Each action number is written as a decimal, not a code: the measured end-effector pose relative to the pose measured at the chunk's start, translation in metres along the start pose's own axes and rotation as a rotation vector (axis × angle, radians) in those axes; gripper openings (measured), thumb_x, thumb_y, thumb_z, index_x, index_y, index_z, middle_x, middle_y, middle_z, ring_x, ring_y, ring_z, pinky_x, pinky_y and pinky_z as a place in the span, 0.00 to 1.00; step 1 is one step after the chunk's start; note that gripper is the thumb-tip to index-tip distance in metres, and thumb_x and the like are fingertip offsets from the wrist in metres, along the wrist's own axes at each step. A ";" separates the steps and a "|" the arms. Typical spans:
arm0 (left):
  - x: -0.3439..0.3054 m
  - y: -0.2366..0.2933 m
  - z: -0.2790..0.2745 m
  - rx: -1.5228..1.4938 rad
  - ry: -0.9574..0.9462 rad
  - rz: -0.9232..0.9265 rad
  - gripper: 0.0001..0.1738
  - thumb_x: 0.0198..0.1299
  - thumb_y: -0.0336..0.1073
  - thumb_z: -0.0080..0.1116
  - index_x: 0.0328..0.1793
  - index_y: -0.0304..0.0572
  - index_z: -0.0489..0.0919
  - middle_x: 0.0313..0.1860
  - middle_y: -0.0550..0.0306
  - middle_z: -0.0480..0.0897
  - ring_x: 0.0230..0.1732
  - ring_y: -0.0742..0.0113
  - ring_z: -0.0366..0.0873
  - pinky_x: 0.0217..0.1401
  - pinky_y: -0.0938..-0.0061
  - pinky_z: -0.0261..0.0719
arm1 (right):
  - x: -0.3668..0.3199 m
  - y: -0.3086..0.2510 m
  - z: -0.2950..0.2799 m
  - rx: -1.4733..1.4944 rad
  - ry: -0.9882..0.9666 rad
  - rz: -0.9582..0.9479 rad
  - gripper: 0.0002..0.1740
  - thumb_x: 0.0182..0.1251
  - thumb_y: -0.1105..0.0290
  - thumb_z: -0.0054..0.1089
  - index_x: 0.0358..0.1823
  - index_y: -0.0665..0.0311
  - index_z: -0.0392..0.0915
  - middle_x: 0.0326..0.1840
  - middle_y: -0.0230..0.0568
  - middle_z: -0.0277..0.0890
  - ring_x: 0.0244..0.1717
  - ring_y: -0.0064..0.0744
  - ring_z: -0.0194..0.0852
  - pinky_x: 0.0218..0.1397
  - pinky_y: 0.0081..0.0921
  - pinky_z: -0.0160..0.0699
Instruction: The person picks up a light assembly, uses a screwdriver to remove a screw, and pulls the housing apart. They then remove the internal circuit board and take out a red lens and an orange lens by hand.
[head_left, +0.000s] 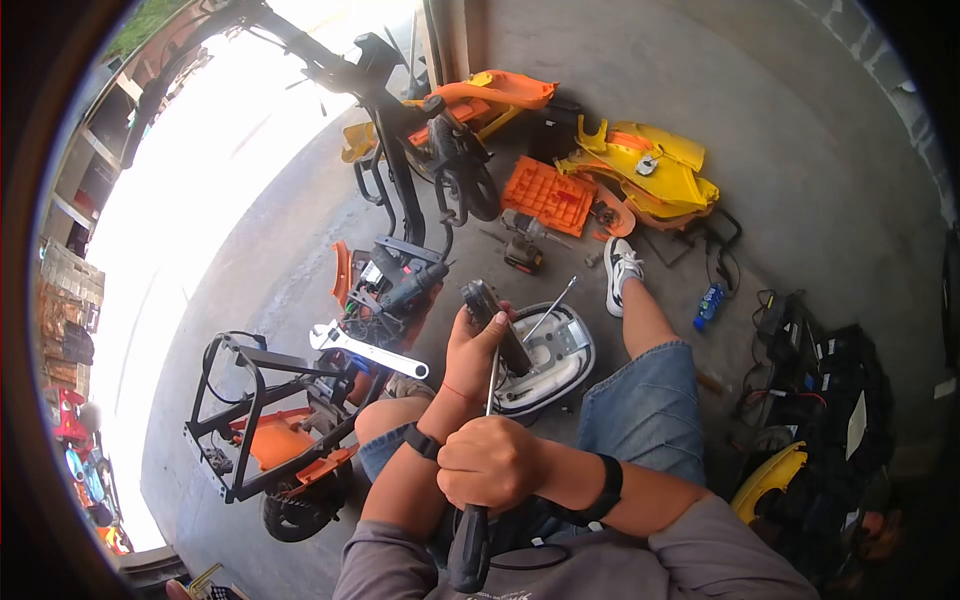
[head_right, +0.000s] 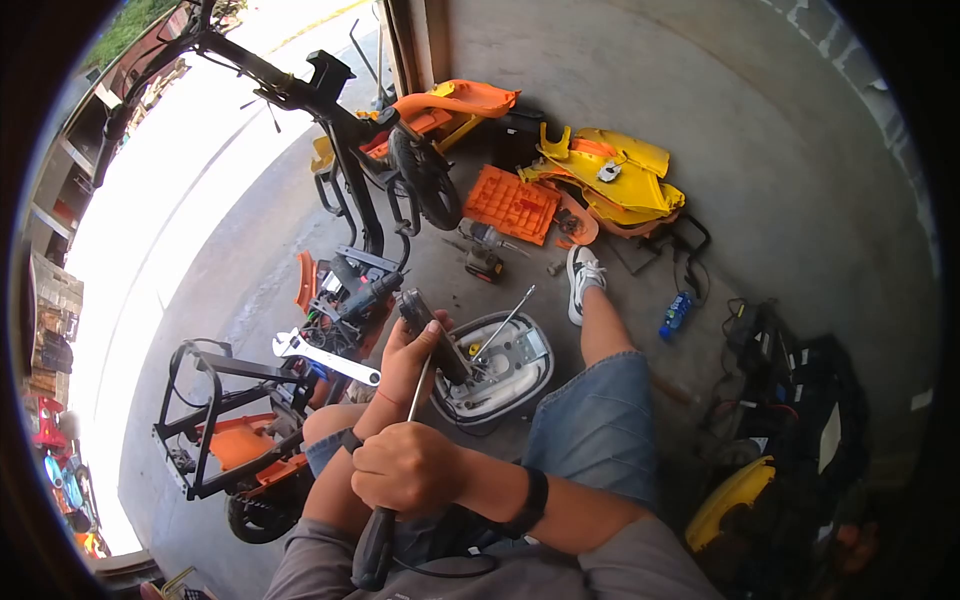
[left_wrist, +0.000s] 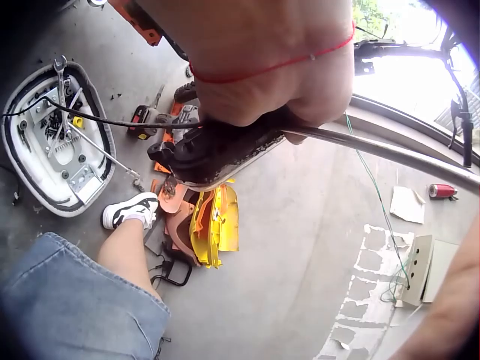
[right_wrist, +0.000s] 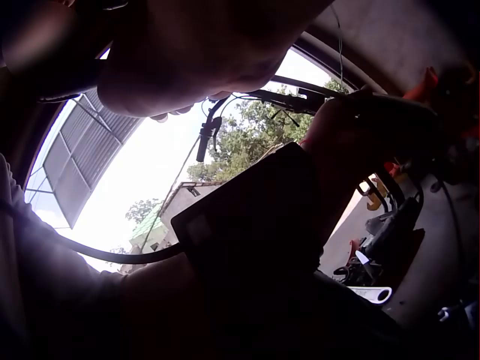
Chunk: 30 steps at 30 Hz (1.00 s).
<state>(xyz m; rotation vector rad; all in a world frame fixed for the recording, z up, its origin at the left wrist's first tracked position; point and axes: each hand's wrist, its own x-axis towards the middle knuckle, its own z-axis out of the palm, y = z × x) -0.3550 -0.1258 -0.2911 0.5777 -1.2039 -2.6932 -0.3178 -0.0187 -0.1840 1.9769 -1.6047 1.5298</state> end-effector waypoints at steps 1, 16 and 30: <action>-0.001 0.000 -0.001 0.012 0.018 0.018 0.19 0.68 0.29 0.59 0.63 0.37 0.70 0.55 0.54 0.79 0.57 0.64 0.76 0.64 0.68 0.73 | 0.001 0.000 0.001 -0.009 0.012 0.001 0.11 0.53 0.67 0.57 0.20 0.58 0.64 0.20 0.35 0.60 0.19 0.34 0.68 0.22 0.29 0.66; 0.001 -0.007 -0.007 -0.035 0.101 0.032 0.19 0.66 0.30 0.62 0.61 0.39 0.71 0.57 0.51 0.78 0.59 0.59 0.76 0.62 0.63 0.76 | -0.002 0.007 0.020 -0.010 0.024 -0.040 0.10 0.48 0.65 0.60 0.21 0.59 0.68 0.21 0.33 0.59 0.18 0.31 0.67 0.19 0.28 0.66; 0.000 -0.003 -0.002 -0.026 0.184 0.008 0.20 0.65 0.29 0.64 0.59 0.36 0.70 0.52 0.52 0.80 0.53 0.64 0.78 0.59 0.69 0.75 | -0.007 0.008 0.027 -0.050 -0.010 -0.034 0.10 0.45 0.66 0.59 0.20 0.58 0.66 0.20 0.33 0.58 0.20 0.30 0.67 0.21 0.26 0.68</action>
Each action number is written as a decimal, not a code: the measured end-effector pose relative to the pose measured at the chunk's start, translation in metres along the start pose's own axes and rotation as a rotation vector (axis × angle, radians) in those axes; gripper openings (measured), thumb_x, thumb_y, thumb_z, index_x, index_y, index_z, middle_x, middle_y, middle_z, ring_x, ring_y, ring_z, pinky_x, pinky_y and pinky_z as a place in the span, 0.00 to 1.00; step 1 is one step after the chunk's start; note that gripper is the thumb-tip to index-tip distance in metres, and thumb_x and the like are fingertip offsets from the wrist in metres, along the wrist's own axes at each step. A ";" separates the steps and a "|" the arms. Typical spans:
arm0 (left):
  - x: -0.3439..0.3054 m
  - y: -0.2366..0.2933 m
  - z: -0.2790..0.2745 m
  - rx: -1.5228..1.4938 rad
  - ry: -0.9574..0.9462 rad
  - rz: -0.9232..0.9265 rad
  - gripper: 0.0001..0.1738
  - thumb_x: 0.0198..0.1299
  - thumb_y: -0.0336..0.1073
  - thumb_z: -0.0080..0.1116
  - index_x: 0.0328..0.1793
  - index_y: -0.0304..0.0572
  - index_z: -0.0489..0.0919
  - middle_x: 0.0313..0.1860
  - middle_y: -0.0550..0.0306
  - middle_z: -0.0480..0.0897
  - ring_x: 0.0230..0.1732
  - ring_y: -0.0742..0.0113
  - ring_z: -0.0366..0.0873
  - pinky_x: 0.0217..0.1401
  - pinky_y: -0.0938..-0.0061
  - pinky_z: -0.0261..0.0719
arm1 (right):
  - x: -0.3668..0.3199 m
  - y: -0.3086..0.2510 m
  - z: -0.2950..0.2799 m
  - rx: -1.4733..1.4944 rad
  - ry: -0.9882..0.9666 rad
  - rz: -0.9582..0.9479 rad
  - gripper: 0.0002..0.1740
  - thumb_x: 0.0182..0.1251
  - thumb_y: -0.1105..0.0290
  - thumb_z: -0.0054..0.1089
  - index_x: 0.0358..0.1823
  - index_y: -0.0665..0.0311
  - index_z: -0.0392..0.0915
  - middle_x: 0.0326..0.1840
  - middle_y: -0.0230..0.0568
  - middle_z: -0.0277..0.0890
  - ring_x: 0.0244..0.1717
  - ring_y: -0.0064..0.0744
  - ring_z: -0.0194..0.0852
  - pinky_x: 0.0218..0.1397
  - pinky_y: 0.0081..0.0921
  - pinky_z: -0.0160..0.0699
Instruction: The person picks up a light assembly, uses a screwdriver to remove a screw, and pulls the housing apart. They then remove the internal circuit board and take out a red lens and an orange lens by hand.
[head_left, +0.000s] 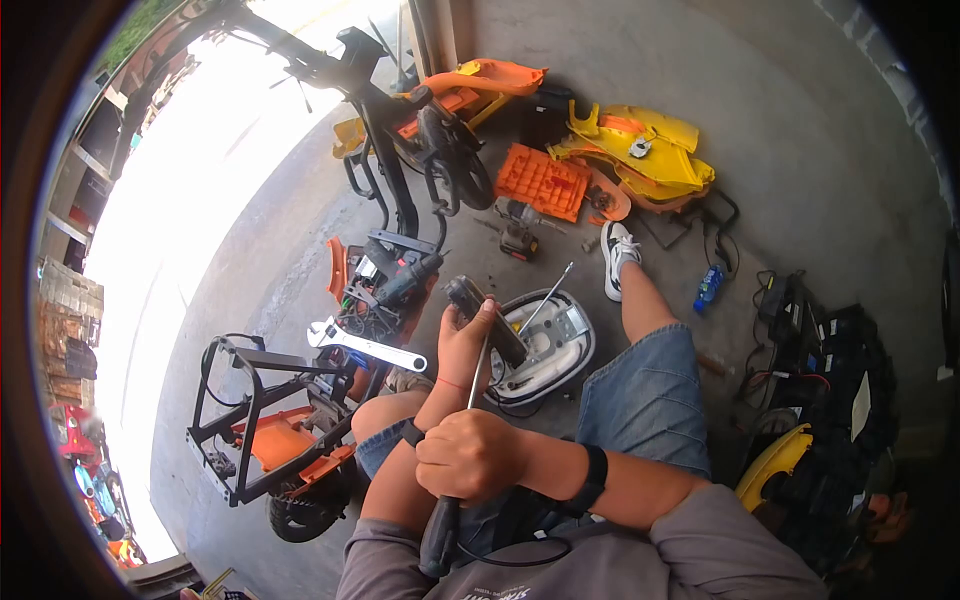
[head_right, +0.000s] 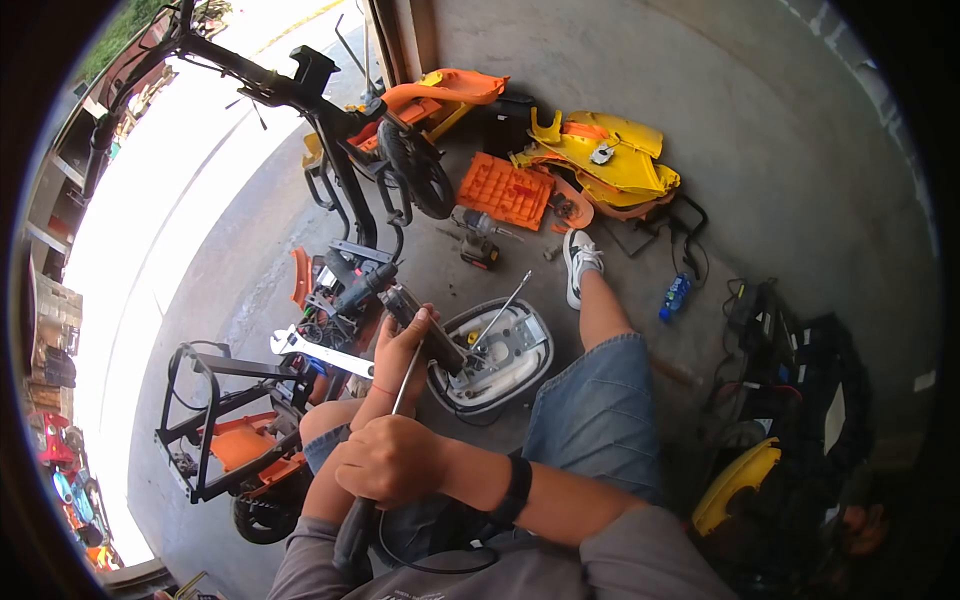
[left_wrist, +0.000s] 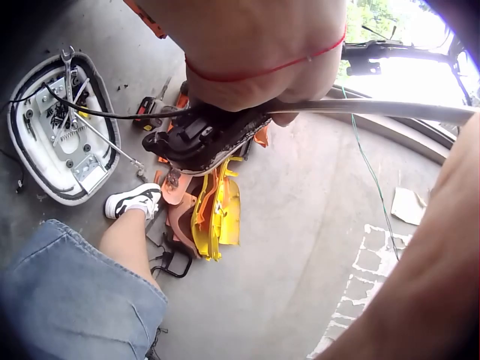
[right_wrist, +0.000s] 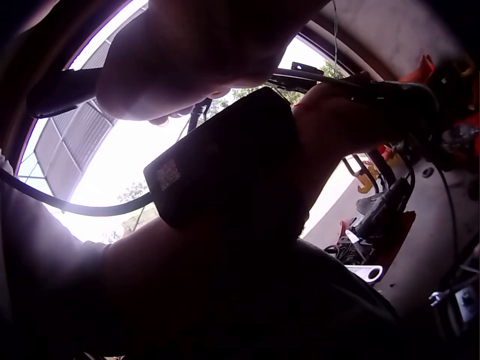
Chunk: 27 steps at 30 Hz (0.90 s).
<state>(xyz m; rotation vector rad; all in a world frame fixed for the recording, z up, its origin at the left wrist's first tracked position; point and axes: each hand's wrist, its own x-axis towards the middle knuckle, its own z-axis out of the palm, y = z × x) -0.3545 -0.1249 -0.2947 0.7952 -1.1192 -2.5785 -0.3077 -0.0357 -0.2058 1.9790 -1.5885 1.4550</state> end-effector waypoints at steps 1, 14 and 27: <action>0.000 -0.001 0.000 -0.020 0.021 -0.017 0.21 0.65 0.29 0.64 0.60 0.36 0.69 0.51 0.52 0.80 0.53 0.63 0.78 0.59 0.69 0.75 | -0.001 0.001 0.002 -0.007 -0.007 -0.003 0.10 0.45 0.66 0.59 0.20 0.58 0.66 0.20 0.33 0.59 0.21 0.30 0.68 0.22 0.26 0.68; 0.007 -0.005 -0.010 -0.105 0.107 -0.139 0.19 0.63 0.28 0.65 0.55 0.34 0.69 0.48 0.50 0.81 0.53 0.57 0.79 0.59 0.60 0.77 | 0.001 0.007 0.010 0.043 -0.108 0.023 0.11 0.41 0.69 0.62 0.21 0.58 0.65 0.18 0.36 0.64 0.23 0.35 0.73 0.24 0.31 0.72; 0.001 0.005 -0.007 -0.024 0.040 -0.228 0.22 0.64 0.30 0.65 0.59 0.34 0.69 0.50 0.49 0.80 0.52 0.59 0.80 0.53 0.66 0.80 | 0.019 0.023 -0.058 0.353 0.243 0.201 0.02 0.52 0.76 0.60 0.26 0.65 0.75 0.23 0.42 0.76 0.21 0.36 0.75 0.27 0.29 0.76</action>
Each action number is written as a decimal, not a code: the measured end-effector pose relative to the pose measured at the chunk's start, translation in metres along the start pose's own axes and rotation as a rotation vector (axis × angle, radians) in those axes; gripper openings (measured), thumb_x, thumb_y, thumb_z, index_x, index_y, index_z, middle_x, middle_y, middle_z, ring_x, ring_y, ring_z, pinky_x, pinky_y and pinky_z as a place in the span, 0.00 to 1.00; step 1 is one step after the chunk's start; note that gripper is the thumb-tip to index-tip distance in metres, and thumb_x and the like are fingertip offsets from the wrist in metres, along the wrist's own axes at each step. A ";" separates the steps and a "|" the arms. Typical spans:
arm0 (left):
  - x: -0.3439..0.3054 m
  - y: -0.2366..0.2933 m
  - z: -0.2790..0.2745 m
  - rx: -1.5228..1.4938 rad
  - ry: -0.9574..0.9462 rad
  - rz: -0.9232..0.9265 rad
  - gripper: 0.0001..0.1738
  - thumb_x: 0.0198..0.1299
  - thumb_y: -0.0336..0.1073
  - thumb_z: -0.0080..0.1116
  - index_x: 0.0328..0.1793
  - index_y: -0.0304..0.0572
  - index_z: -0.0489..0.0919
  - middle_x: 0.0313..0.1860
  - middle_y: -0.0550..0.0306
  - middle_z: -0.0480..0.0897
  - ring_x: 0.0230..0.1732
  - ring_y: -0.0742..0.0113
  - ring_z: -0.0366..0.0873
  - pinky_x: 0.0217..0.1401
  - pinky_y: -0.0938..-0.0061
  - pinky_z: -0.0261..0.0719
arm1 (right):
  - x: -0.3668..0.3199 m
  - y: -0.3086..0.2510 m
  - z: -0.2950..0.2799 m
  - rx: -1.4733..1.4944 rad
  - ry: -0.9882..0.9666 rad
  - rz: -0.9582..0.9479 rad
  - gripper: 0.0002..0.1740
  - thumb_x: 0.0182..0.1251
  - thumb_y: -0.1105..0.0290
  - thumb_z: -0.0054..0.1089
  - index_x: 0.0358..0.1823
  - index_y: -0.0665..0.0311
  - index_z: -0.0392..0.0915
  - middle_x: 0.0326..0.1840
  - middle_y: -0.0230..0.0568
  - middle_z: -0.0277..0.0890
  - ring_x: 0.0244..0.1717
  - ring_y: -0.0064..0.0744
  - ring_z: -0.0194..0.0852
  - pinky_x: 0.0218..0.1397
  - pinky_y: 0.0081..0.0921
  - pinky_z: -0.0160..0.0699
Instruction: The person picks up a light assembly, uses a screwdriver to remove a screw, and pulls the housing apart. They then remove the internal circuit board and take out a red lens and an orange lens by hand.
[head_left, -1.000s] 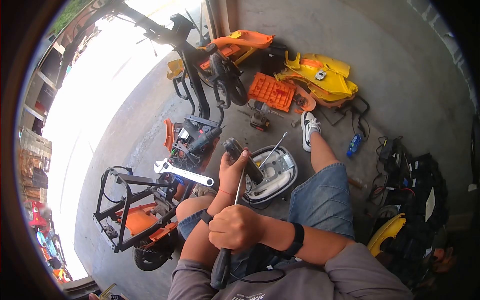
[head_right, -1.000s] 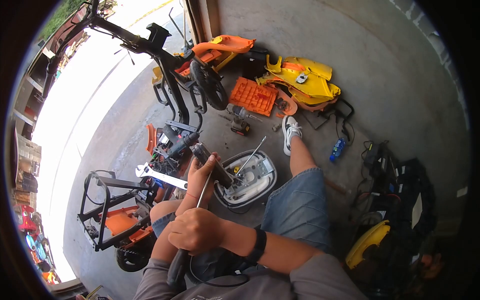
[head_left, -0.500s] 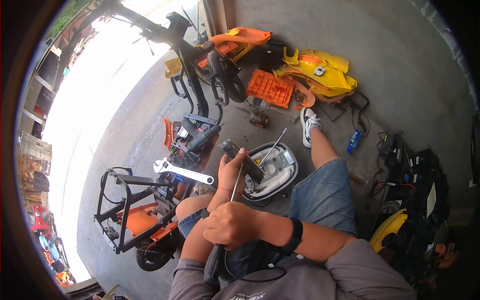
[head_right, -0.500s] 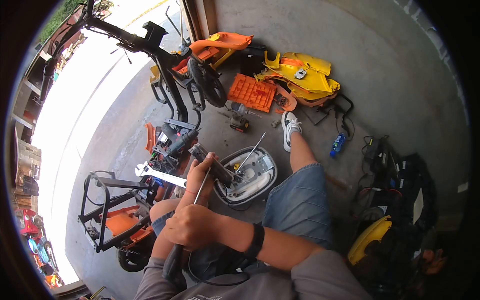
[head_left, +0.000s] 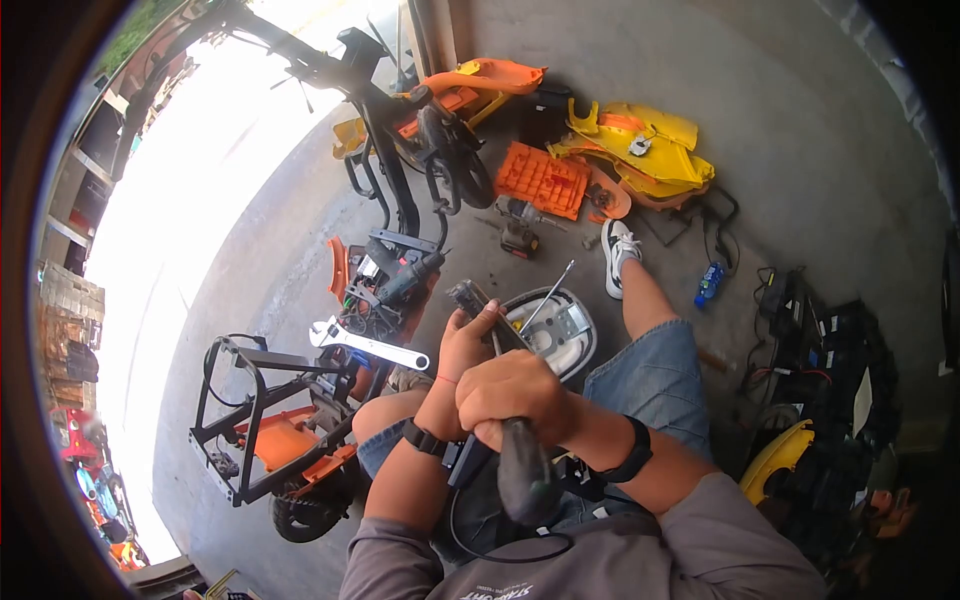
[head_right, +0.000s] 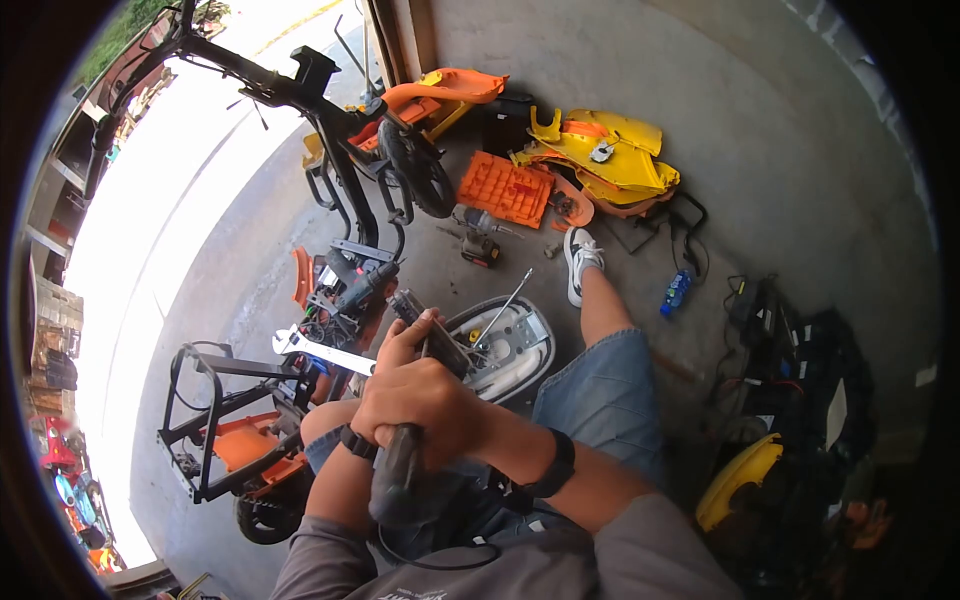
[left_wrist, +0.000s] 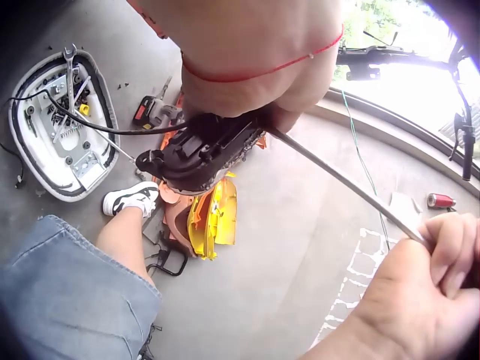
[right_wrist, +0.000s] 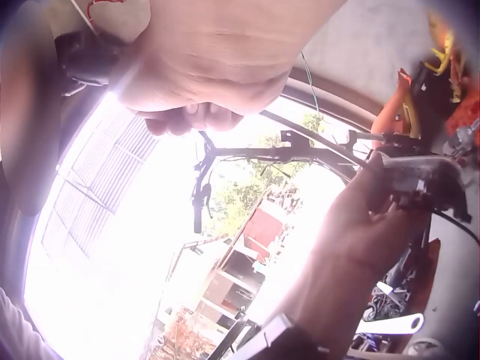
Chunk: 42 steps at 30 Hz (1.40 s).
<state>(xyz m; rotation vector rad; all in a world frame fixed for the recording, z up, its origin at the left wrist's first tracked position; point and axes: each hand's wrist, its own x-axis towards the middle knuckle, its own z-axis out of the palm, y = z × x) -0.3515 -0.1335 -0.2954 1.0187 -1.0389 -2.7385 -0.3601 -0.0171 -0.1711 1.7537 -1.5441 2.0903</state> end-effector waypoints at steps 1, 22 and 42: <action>-0.002 -0.001 0.001 -0.015 -0.059 0.027 0.22 0.64 0.30 0.65 0.60 0.34 0.69 0.51 0.49 0.80 0.54 0.60 0.79 0.55 0.65 0.79 | 0.005 -0.001 -0.021 0.044 0.061 0.055 0.01 0.54 0.77 0.59 0.27 0.67 0.77 0.24 0.45 0.78 0.21 0.36 0.76 0.27 0.28 0.76; -0.003 0.006 -0.004 0.012 -0.152 0.115 0.23 0.65 0.27 0.63 0.64 0.39 0.68 0.60 0.49 0.77 0.63 0.55 0.75 0.64 0.61 0.77 | -0.030 -0.009 0.062 -0.253 -0.541 -0.036 0.10 0.44 0.70 0.62 0.22 0.59 0.68 0.25 0.39 0.71 0.30 0.40 0.75 0.32 0.34 0.74; -0.002 0.014 -0.025 0.030 -0.186 0.097 0.18 0.62 0.29 0.66 0.57 0.36 0.76 0.51 0.54 0.82 0.53 0.61 0.80 0.57 0.65 0.78 | 0.001 0.015 0.115 -0.237 -0.808 0.199 0.16 0.49 0.69 0.65 0.41 0.60 0.78 0.39 0.40 0.79 0.39 0.45 0.83 0.38 0.40 0.80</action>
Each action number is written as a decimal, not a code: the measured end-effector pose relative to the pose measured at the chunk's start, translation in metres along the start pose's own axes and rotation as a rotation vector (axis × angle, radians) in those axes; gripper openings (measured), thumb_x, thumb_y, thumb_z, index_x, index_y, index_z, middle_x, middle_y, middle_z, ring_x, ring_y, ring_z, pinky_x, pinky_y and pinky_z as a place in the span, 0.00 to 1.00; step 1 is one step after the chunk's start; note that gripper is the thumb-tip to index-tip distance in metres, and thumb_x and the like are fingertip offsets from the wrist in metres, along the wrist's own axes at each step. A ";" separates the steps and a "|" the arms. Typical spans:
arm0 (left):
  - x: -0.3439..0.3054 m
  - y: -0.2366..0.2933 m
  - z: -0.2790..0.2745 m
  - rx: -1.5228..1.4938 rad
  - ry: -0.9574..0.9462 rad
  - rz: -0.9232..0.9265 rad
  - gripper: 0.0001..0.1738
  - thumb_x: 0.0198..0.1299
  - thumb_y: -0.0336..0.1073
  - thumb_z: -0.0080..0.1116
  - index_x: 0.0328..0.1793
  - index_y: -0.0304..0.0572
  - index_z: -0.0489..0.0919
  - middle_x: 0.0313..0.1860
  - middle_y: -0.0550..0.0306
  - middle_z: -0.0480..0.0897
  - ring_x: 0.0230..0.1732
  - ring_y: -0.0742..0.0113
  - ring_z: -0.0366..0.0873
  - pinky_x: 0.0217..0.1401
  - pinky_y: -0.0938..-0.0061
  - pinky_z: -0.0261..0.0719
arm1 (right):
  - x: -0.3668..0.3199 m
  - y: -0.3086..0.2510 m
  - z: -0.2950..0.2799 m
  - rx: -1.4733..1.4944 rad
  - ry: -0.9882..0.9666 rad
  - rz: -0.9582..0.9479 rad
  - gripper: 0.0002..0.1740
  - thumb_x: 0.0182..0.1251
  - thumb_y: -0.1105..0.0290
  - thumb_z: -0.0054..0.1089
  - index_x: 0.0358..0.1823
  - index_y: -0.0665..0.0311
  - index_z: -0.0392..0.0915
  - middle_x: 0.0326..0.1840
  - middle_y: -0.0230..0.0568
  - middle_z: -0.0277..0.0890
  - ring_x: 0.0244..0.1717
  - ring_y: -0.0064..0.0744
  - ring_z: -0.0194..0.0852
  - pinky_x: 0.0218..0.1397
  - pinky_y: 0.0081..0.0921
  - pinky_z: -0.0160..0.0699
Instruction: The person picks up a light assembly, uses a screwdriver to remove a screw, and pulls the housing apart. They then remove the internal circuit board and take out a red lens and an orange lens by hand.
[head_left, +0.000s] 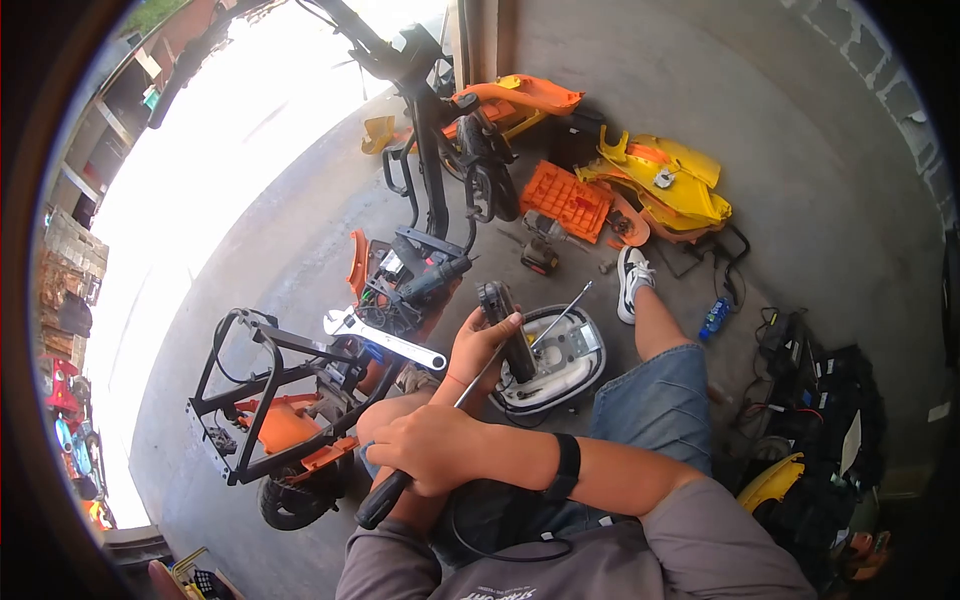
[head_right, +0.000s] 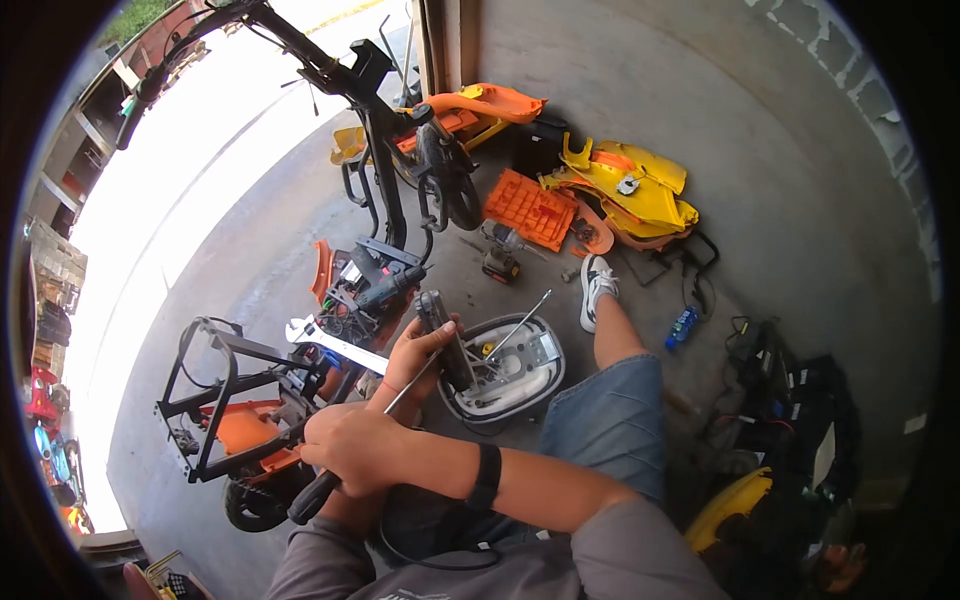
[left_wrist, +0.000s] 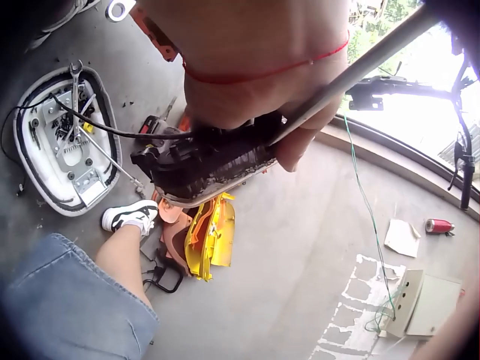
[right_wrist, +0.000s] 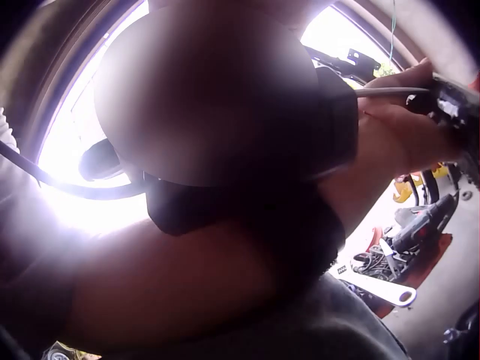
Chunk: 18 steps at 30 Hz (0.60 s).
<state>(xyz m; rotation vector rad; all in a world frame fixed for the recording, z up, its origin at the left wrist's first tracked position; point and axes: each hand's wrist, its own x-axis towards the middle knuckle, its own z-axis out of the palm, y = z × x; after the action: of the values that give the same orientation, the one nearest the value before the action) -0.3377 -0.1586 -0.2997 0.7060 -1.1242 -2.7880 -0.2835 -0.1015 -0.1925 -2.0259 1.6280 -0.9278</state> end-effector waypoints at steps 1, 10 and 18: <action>0.000 0.001 0.000 0.000 -0.001 0.004 0.18 0.62 0.29 0.66 0.57 0.36 0.76 0.51 0.54 0.82 0.53 0.61 0.80 0.57 0.65 0.78 | -0.002 -0.001 -0.002 0.017 0.071 -0.062 0.18 0.52 0.68 0.64 0.46 0.60 0.78 0.42 0.41 0.79 0.40 0.46 0.83 0.40 0.40 0.80; -0.003 0.020 0.008 -0.084 -0.034 0.110 0.22 0.66 0.31 0.62 0.64 0.39 0.70 0.64 0.50 0.75 0.65 0.56 0.73 0.64 0.57 0.77 | -0.030 -0.037 -0.014 -0.477 0.263 0.035 0.26 0.63 0.62 0.60 0.62 0.63 0.74 0.54 0.41 0.71 0.54 0.38 0.68 0.58 0.33 0.69; 0.007 0.021 0.017 -0.057 -0.067 0.283 0.23 0.62 0.29 0.66 0.62 0.39 0.73 0.57 0.54 0.79 0.60 0.62 0.77 0.63 0.66 0.75 | -0.062 -0.038 0.010 -0.467 0.270 0.154 0.26 0.69 0.67 0.47 0.68 0.65 0.67 0.60 0.47 0.69 0.64 0.44 0.65 0.67 0.36 0.62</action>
<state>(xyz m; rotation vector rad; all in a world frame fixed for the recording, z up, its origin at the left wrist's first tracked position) -0.3543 -0.1645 -0.2778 0.4133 -1.0564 -2.6084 -0.2560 -0.0332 -0.1906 -2.0849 2.2913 -0.8528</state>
